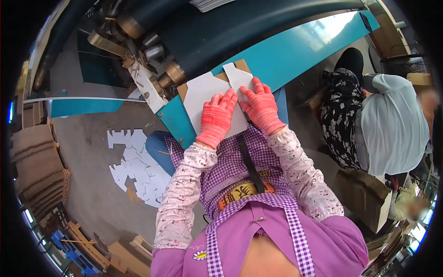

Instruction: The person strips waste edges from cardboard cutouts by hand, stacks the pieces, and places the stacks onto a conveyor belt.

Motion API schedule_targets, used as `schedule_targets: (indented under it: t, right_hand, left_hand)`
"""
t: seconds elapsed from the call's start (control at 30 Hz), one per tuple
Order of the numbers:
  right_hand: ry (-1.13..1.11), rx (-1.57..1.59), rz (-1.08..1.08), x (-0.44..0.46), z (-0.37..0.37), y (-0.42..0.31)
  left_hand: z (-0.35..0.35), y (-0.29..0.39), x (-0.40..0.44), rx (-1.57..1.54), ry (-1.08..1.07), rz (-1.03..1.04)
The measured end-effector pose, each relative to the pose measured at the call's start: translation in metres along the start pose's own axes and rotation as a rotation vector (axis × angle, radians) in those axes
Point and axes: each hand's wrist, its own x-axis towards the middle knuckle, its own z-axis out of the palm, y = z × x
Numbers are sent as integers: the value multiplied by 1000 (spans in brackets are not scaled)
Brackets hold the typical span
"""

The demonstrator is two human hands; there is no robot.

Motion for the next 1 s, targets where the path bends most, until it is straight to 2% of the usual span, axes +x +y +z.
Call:
schedule_targets:
  t: [0.07, 0.17, 0.2, 0.23, 0.3, 0.33, 0.37, 0.4, 0.43, 0.47, 0.5, 0.57, 0.63, 0.7, 0.73, 0.77, 0.8, 0.83, 0.87, 0.9, 0.97, 1.0]
  right_hand:
    - [62, -9, -46, -5, 5, 3]
    - [224, -9, -171, -3, 13, 6]
    - [220, -19, -178, -3, 16, 6]
    - [223, -26, -199, -3, 16, 6]
    - [263, 48, -273, -2, 23, 10]
    - [250, 27, -244, -4, 22, 7]
    - [285, 0, -246, -5, 24, 7]
    - [289, -10, -239, -6, 26, 8]
    - [268, -24, -229, -12, 28, 7]
    - [254, -41, -217, -13, 29, 7]
    - [234, -63, -197, -5, 29, 8]
    - [226, -79, -190, -5, 32, 8]
    - [266, -47, -194, -7, 35, 7]
    - [285, -27, -215, -9, 40, 3]
    - [344, -45, -267, -14, 41, 0]
    - [398, -65, -325, -23, 41, -2]
    - [337, -91, -349, -32, 38, -3]
    - [270, -113, -386, -45, 31, -3]
    - [165, 99, -453, -63, 21, 2]
    - [148, 149, -356, -72, 15, 17]
    - [140, 245, -159, -79, -2, 49]
    - [355, 93, -35, -67, -17, 55]
  left_hand:
    - [-7, 5, -1, 41, -22, -12]
    - [-6, -22, 7, -217, -24, 100]
    - [-29, -43, 13, -633, -127, -8]
    - [-27, -74, 22, -863, 318, 59]
    - [-128, -159, 32, -1234, 619, -29]
    - [-192, -168, 29, -1276, 847, -259]
    - [-224, -223, 21, -1992, 864, -32]
    - [-270, -237, 25, -1892, 1218, -290]
    - [-309, -251, 28, -2010, 1333, -349]
    - [-325, -289, 33, -2103, 1385, -258]
    - [-330, -312, 44, -1957, 1561, -146]
    - [-325, -317, 47, -1867, 1641, -282]
    - [-299, -255, 5, -1807, 1377, -154]
    - [-254, -120, -36, -1540, 1459, -339]
    - [-212, -82, -57, -1540, 1388, -497]
    - [-162, -40, -67, -1435, 1289, -537]
    - [-93, -18, -75, -1129, 1175, -457]
    - [-73, 8, -68, -571, 938, -440]
    - [-23, 15, -73, -252, 637, -401]
    - [22, 17, -77, 62, 344, -341]
    - [29, 18, -73, 128, 230, -347]
    - [30, 21, -70, 159, 172, -344]
